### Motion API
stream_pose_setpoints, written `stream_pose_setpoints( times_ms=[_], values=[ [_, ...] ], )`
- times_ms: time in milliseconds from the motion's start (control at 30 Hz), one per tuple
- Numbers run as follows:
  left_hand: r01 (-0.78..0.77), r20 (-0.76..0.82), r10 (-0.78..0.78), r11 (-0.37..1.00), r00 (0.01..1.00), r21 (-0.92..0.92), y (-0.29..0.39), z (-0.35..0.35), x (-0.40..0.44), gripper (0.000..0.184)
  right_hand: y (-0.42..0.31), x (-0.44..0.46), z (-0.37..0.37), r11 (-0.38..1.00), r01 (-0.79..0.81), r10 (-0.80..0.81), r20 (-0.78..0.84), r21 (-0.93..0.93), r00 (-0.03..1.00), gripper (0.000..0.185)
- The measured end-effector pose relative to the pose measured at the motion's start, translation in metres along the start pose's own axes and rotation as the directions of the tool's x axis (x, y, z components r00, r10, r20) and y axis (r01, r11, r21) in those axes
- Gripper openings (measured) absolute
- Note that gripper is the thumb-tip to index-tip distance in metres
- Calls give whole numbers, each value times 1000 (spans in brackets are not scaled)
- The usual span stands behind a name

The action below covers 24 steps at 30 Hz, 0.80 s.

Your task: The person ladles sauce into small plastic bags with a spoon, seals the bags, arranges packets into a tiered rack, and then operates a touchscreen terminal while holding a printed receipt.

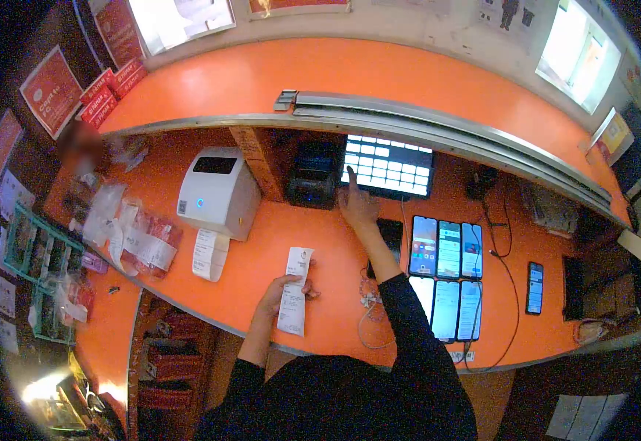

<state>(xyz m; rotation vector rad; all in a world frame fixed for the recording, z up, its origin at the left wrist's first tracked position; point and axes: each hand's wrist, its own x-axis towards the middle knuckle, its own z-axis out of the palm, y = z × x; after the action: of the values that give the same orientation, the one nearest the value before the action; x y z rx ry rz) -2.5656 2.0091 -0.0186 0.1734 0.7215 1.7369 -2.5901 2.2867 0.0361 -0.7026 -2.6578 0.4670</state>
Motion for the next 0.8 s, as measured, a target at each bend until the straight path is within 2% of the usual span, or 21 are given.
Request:
stream_pose_setpoints(
  times_ms=[33, 167, 267, 333, 367, 400, 433, 500, 633, 733, 800],
  values=[
    [2, 0, -2, 1000, 1000, -4, 0, 1, -1, 58, -3, -3, -7, 998, -22, 18, 64, 58, 998, 67],
    [15, -6, -16, 999, 1000, -38, 0, 4, 0, 57, 2, -16, -11, 997, -40, 35, 81, 62, 996, 66],
    [9, 15, -9, 1000, 1000, -30, -1, -1, 2, 55, 14, -29, -1, 998, -1, -1, 35, 66, 999, 60],
    [7, 26, -6, 999, 1000, -37, -2, -3, 2, 54, 28, -33, 18, 992, 114, -119, -105, -54, 987, 56],
    [8, 22, -7, 999, 1000, -41, -2, -3, 1, 54, 31, -33, 19, 992, 111, -116, -107, -54, 987, 56],
    [10, 19, -9, 999, 1000, -46, -1, -1, 1, 54, 27, -35, 8, 996, 48, -41, 86, -78, 995, 56],
    [14, 20, -13, 999, 1000, -43, 0, 1, 1, 54, 23, -36, 0, 994, -10, 41, 274, -113, 961, 57],
    [25, -30, -26, 999, 999, -48, 1, 5, 0, 58, 27, -38, 6, 993, 21, 10, 264, -114, 964, 59],
    [29, -6, -29, 999, 1000, -33, -1, -2, 1, 55, 27, -44, 11, 985, 51, -10, 240, -165, 971, 64],
    [10, 27, -10, 1000, 1000, -8, -1, -1, 1, 55, 27, -38, 9, 985, 46, 12, 333, -165, 943, 66],
    [11, -43, -12, 1000, 999, -22, -1, 5, 1, 56, 24, -40, 9, 981, 46, 18, 326, -186, 945, 66]
  ],
)
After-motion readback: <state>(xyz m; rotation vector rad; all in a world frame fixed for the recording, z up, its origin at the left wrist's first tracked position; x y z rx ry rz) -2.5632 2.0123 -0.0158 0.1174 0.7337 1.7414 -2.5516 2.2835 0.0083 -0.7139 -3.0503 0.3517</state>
